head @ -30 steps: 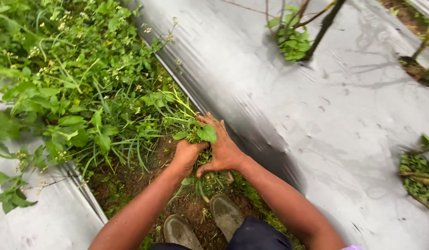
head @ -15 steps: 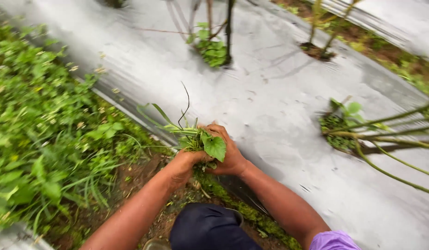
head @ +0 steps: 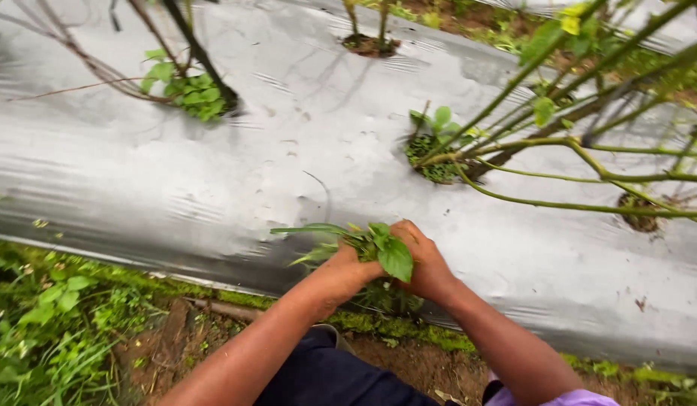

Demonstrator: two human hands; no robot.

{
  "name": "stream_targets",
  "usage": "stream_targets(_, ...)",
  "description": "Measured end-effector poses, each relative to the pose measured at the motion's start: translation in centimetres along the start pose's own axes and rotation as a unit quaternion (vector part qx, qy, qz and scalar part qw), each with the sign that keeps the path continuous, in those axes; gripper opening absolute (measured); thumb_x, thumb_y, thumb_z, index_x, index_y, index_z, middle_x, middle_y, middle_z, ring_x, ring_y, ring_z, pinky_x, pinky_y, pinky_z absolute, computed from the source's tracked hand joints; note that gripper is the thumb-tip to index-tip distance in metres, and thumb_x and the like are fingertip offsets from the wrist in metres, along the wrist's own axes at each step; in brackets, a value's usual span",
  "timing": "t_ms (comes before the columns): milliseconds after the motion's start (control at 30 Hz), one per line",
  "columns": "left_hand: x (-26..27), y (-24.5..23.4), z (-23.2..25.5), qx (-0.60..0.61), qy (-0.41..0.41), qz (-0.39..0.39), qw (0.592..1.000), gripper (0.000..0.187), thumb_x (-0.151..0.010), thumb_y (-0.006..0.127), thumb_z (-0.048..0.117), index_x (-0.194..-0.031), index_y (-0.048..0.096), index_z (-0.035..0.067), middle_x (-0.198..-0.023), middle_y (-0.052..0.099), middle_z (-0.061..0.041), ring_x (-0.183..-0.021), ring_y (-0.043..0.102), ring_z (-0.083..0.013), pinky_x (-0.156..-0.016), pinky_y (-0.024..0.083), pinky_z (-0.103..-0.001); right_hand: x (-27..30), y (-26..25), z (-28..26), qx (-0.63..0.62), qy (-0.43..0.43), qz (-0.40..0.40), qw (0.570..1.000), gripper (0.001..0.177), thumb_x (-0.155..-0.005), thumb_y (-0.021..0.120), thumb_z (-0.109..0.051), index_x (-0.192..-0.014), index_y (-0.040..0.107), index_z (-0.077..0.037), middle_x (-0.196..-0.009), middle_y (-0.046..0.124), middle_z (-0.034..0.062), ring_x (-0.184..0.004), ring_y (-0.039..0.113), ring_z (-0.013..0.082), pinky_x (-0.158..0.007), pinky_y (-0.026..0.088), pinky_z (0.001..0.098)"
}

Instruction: The person uses a hand hoe to loosen soil and remove weeds from a narrow strip between plastic-covered garden beds. They pull the weeds by hand and clear the area, occasionally adjusting the plastic sheeting around the base of nearby plants.

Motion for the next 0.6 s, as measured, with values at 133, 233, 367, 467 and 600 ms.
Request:
stream_targets(133, 0.3, 3.5, 0.8, -0.073, -0.004, -0.036, 0.997, 0.125, -0.084, 0.077, 0.062, -0.163, 0.008, -0.005, -0.159, 0.032, -0.041, -0.147, 0.032, -0.0587, -0.114, 0.03, -0.074, 7.1, -4.7, 1.7, 0.273, 0.051, -0.063, 0.959, 0.07, -0.055, 0.083, 0.0, -0.121, 0.06, -0.011, -0.115, 0.061, 0.0111, -0.084, 0.073, 0.0435, -0.068, 0.065, 0.0544)
stream_targets(233, 2.6, 6.3, 4.4, -0.152, -0.075, -0.07, 0.983, 0.114, -0.082, 0.063, 0.062, -0.169, -0.004, 0.032, -0.164, 0.039, -0.019, -0.144, 0.05, -0.0374, -0.106, 0.046, -0.045, 16.7, -8.3, 8.6, 0.346, 0.162, -0.175, 0.908, 0.08, -0.069, 0.083, -0.013, -0.142, 0.05, -0.011, -0.144, 0.054, 0.0182, -0.118, 0.065, 0.0384, -0.092, 0.058, 0.0498)
stream_targets(367, 3.1, 8.9, 6.7, -0.17, -0.066, -0.119, 0.976, 0.106, -0.087, 0.06, 0.057, -0.167, -0.006, 0.036, -0.167, 0.031, -0.016, -0.137, 0.054, -0.0425, -0.098, 0.047, -0.058, 31.5, -14.5, 14.7, 0.396, 0.341, -0.247, 0.816, 0.031, -0.093, 0.068, -0.029, -0.12, 0.054, -0.024, -0.119, 0.063, 0.0028, -0.078, 0.074, 0.0214, -0.066, 0.068, 0.0401)
stream_targets(467, 2.6, 10.2, 7.7, -0.194, -0.04, -0.114, 0.974, 0.102, -0.087, 0.058, 0.057, -0.169, 0.003, 0.032, -0.162, 0.043, -0.017, -0.127, 0.063, -0.0374, -0.095, 0.048, -0.046, 42.8, -20.6, 20.0, 0.444, 0.438, -0.338, 0.705, 0.066, -0.086, 0.058, -0.009, -0.144, 0.035, -0.032, -0.158, 0.037, 0.0088, -0.113, 0.075, 0.0335, -0.09, 0.066, 0.0479)
stream_targets(600, 1.1, 11.1, 9.3, -0.215, 0.015, -0.091, 0.972, 0.1, -0.085, 0.057, 0.057, -0.168, 0.008, 0.029, -0.172, 0.025, -0.008, -0.153, 0.035, -0.0374, -0.118, 0.017, -0.057, 41.8, -23.7, 18.5, 0.422, 0.669, -0.411, 0.453, 0.068, -0.095, 0.048, -0.067, -0.154, 0.028, -0.04, -0.157, 0.038, -0.001, -0.137, 0.046, 0.023, -0.104, 0.046, 0.0485)
Point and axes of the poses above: each hand's wrist, its own x-axis away from the middle knuckle, its own y-axis out of the palm, z = x × y, the point moved 5 cm from there along -x, towards the middle knuckle
